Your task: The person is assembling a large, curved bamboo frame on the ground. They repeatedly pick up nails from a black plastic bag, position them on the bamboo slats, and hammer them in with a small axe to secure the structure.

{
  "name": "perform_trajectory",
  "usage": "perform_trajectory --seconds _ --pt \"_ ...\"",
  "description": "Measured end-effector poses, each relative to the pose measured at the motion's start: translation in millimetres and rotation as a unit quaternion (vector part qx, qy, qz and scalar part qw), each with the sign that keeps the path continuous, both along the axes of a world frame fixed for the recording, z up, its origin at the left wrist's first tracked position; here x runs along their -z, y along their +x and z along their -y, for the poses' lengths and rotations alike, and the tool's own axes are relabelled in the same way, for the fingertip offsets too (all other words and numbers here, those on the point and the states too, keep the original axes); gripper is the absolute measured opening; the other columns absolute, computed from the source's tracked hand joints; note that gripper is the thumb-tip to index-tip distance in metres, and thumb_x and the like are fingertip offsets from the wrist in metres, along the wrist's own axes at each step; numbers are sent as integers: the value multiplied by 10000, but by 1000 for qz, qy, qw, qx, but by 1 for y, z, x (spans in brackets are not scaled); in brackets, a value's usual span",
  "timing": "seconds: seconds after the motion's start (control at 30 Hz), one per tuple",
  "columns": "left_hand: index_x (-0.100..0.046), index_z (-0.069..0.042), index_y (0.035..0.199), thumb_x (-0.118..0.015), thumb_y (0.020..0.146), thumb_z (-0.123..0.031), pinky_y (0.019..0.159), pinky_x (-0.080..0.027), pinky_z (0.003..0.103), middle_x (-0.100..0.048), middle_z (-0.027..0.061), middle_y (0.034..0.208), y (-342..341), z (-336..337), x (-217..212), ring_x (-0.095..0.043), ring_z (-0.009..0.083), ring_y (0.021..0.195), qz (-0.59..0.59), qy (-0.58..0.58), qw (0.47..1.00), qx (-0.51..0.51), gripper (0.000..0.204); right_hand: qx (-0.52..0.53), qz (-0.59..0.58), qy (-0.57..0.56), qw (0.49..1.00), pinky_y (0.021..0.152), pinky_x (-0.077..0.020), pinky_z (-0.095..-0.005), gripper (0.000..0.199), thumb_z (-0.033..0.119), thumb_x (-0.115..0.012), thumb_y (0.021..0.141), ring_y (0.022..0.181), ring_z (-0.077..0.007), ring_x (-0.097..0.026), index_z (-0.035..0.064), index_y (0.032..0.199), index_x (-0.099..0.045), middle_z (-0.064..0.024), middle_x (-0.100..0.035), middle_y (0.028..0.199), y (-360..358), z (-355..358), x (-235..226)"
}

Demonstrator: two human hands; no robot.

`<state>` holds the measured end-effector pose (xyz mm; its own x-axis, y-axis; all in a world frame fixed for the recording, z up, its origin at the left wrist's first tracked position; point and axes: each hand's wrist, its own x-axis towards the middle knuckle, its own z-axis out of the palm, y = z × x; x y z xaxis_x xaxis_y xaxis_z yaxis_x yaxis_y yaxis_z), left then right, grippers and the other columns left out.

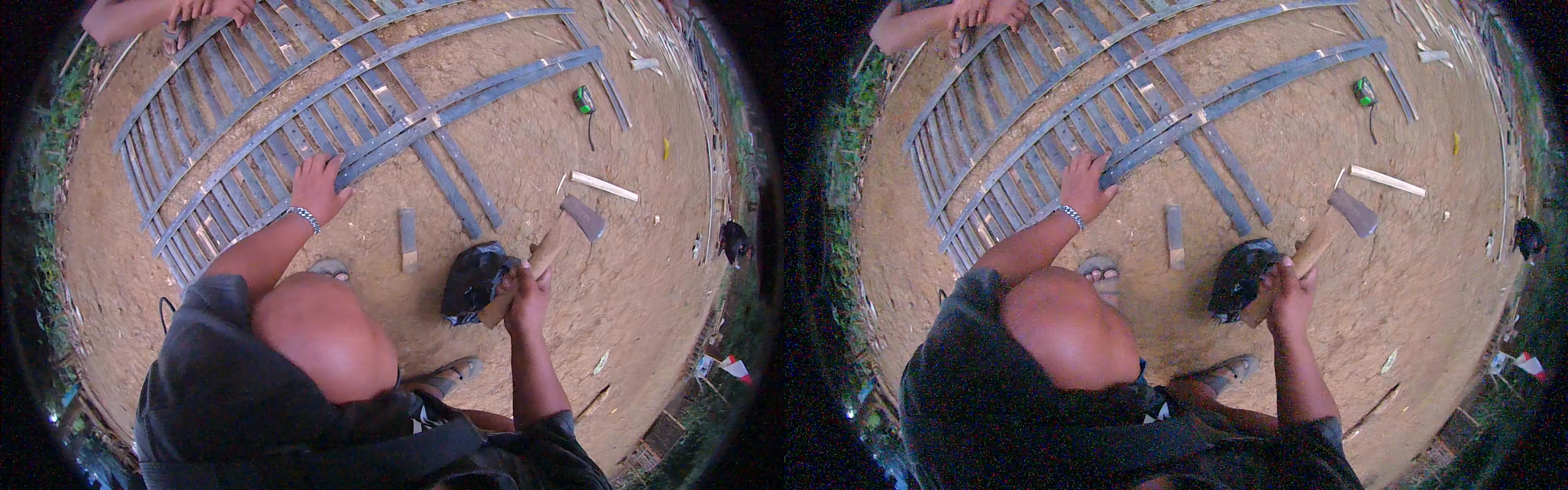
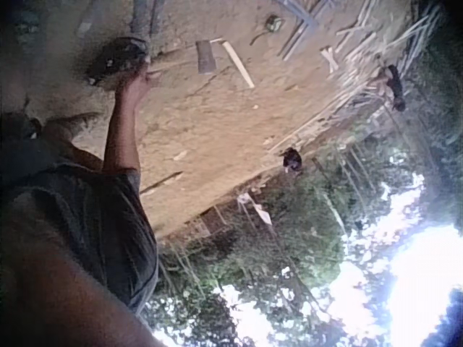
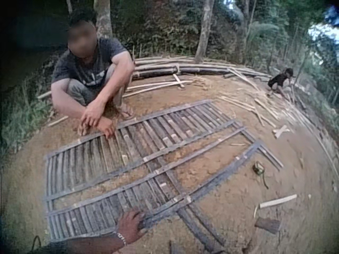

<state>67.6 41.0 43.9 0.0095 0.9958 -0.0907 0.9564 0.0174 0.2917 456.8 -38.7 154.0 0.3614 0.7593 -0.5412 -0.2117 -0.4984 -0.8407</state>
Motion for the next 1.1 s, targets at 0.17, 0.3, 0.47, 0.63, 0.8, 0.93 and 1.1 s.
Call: perform_trajectory --seconds 0.17,0.3,0.47,0.63,0.8,0.93,1.1 --pt "-556 -83 1384 -850 750 -261 1045 -458 465 -553 156 1255 -9 -9 3 -525 374 1223 22 -20 999 14 721 -8 -12 -12 1000 560 -485 -314 462 121 -578 1005 649 -147 -539 84 1429 -398 -42 -534 846 9 16 4" --pt "-567 -55 1363 -868 727 -233 1034 -474 452 -561 184 1223 -6 -15 -6 -536 393 1203 34 -41 998 12 726 -12 -32 -17 999 536 -489 -327 339 123 -617 998 629 -158 -554 91 1279 -429 -52 -553 820 8 22 19" --pt "-566 -82 1374 -830 752 -226 1030 -477 451 -558 163 1234 -10 -13 -6 -553 368 1183 31 -8 999 25 690 -66 -14 5 998 543 -485 -312 312 123 -609 996 631 -148 -548 89 1255 -439 -43 -546 827 -2 31 19" --pt "-549 -34 1379 -827 756 -258 1079 -442 459 -556 186 1288 -9 -12 -18 -531 372 1237 30 -38 999 19 718 -111 12 18 994 550 -481 -308 329 124 -603 995 639 -142 -545 95 1280 -441 -39 -540 848 4 41 24" --pt "-379 -27 1524 -805 788 -464 1205 -277 533 -355 219 1571 5 5 -28 -336 415 1457 -40 -10 997 65 957 -104 -10 15 994 548 -508 -307 327 151 -614 1000 627 -143 -572 74 1250 -418 -40 -578 833 5 38 16" --pt "-150 11 1603 -657 853 -653 1249 -123 567 -100 213 1686 -4 36 -10 -90 380 1565 -111 -108 983 103 1122 -111 29 4 993 566 -490 -297 344 160 -620 1002 658 -127 -559 84 1291 -450 -32 -575 856 9 34 12" --pt "-100 18 1609 -650 841 -688 1255 -91 566 -55 208 1698 -13 51 21 -32 361 1580 -123 -27 992 3 1180 -148 60 14 987 582 -467 -280 393 164 -600 1016 682 -110 -545 97 1378 -462 -10 -560 854 28 21 22"
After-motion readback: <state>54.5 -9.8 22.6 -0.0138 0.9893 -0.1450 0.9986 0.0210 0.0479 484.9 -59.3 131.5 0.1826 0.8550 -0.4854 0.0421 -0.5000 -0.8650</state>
